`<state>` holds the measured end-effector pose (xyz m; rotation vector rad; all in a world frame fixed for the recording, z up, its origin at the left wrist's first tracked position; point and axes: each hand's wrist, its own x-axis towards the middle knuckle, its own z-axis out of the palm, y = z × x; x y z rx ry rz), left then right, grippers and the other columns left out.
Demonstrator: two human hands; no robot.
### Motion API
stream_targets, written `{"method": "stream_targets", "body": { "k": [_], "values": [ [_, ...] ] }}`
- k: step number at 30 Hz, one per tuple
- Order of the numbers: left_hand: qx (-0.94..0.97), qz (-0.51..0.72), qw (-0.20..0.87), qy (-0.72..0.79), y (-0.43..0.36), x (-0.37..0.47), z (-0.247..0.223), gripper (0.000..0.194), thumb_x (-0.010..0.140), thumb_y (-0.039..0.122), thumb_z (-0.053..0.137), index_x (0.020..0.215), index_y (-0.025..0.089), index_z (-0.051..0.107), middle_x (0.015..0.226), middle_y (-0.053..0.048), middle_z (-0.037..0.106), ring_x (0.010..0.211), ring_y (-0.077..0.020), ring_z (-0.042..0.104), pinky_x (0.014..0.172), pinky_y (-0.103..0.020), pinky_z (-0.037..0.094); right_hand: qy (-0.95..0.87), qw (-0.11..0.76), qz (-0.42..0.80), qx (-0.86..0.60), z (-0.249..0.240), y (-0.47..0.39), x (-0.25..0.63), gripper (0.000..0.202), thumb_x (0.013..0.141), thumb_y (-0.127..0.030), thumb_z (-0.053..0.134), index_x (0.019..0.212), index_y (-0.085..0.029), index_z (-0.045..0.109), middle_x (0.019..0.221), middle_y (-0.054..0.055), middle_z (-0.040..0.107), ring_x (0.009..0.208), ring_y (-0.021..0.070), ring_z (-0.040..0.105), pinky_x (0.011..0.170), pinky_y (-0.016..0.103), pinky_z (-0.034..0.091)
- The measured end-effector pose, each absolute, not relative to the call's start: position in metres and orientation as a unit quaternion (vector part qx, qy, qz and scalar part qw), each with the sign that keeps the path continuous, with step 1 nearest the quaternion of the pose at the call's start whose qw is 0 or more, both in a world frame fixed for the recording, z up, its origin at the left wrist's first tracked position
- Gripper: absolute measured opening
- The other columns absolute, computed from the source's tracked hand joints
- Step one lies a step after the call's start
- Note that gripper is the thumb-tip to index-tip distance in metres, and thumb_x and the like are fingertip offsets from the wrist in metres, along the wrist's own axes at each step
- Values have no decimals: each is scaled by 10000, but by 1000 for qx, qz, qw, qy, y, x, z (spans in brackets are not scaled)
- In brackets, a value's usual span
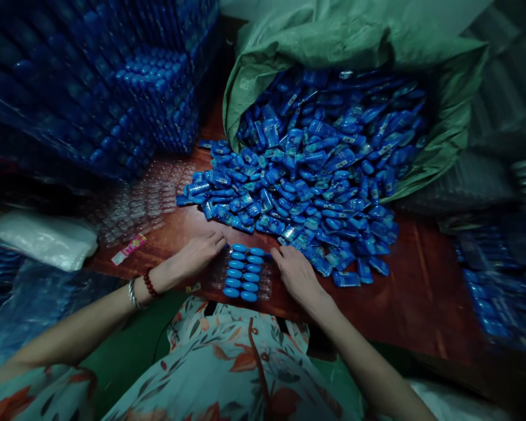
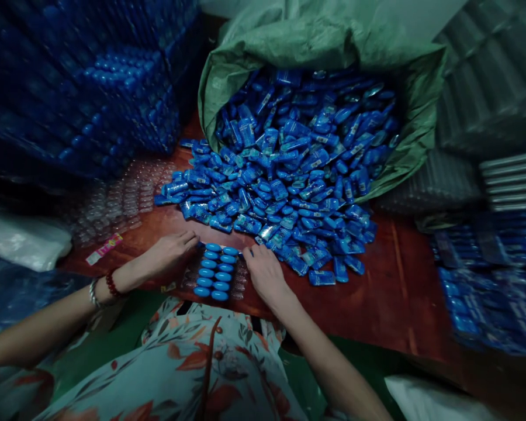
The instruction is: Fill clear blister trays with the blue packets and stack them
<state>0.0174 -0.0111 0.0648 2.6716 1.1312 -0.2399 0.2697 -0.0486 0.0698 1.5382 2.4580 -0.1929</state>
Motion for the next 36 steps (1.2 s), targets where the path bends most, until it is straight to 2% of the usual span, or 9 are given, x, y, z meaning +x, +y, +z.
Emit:
{"method": "stream_targets", "body": {
  "k": [5, 8, 13, 18, 22, 27, 31, 33, 36],
  "values": [
    [920, -132, 96, 357, -17, 32, 64, 167, 868, 57, 424, 956, 114, 554, 933, -108, 570, 819, -200, 554, 668, -307, 490, 856, 164, -51, 488, 73, -36, 251, 226, 869, -59, 442, 1010, -128, 604, 919, 112, 618, 904, 235, 541, 756, 331, 397],
    [918, -109, 94, 371, -20, 32, 57, 170, 877, 72, 422, 977, 113, 553, 946, -109, 567, 829, -209, 546, 687, -324, 499, 857, 165, -36, 487, 67, -34, 243, 212, 873, -62, 431, 979, -118, 605, 910, 121, 621, 885, 239, 543, 735, 336, 404],
    [903, -5, 111, 415, -12, 28, 50, 202, 898, 85, 381, 982, 108, 563, 937, -109, 574, 873, -211, 534, 767, -350, 496, 848, 129, -28, 513, 65, -25, 248, 217, 893, -62, 407, 959, -112, 608, 900, 120, 624, 887, 228, 555, 739, 329, 406],
    [887, 130, 171, 408, 12, 11, 46, 260, 941, 214, 391, 1133, 162, 558, 1002, -83, 596, 902, -183, 569, 799, -319, 483, 845, 38, -108, 523, 74, -5, 282, 244, 962, -277, 414, 1053, -188, 622, 974, 60, 652, 901, 192, 581, 765, 296, 403],
    [803, 236, 172, 519, 35, 4, 40, 268, 951, 328, 397, 1004, 150, 591, 930, -75, 605, 852, -177, 580, 789, -312, 478, 792, -11, -30, 609, 70, 10, 291, 272, 958, -308, 416, 1072, -170, 621, 966, 89, 624, 901, 202, 557, 732, 291, 397],
    [765, 131, 109, 621, 55, 20, 24, 314, 850, 378, 579, 978, 92, 555, 996, -146, 563, 913, -257, 562, 794, -383, 469, 783, 39, 61, 617, 59, 16, 264, 170, 866, -251, 567, 968, -134, 638, 1009, 139, 562, 950, 254, 492, 721, 326, 381],
    [770, 143, 138, 606, 56, 19, 15, 219, 860, 285, 558, 988, 108, 544, 967, -113, 568, 872, -223, 561, 782, -351, 472, 788, 45, 65, 611, 53, 16, 261, 155, 865, -203, 535, 947, -118, 636, 1061, 153, 561, 983, 273, 477, 747, 355, 382],
    [765, 189, 162, 594, 48, 10, 16, 169, 876, 254, 517, 974, 119, 551, 944, -94, 569, 833, -200, 559, 780, -341, 475, 793, 13, 52, 607, 48, 13, 271, 166, 865, -205, 531, 977, -129, 626, 1108, 149, 566, 1012, 278, 476, 773, 366, 385],
    [724, 297, 181, 596, 25, -13, 22, 170, 887, 255, 480, 968, 137, 571, 977, -85, 560, 873, -190, 559, 811, -339, 478, 794, -103, -13, 599, 41, 1, 294, 219, 887, -216, 491, 1073, -150, 586, 1124, 133, 589, 1040, 262, 502, 827, 379, 401]
  ]
}}
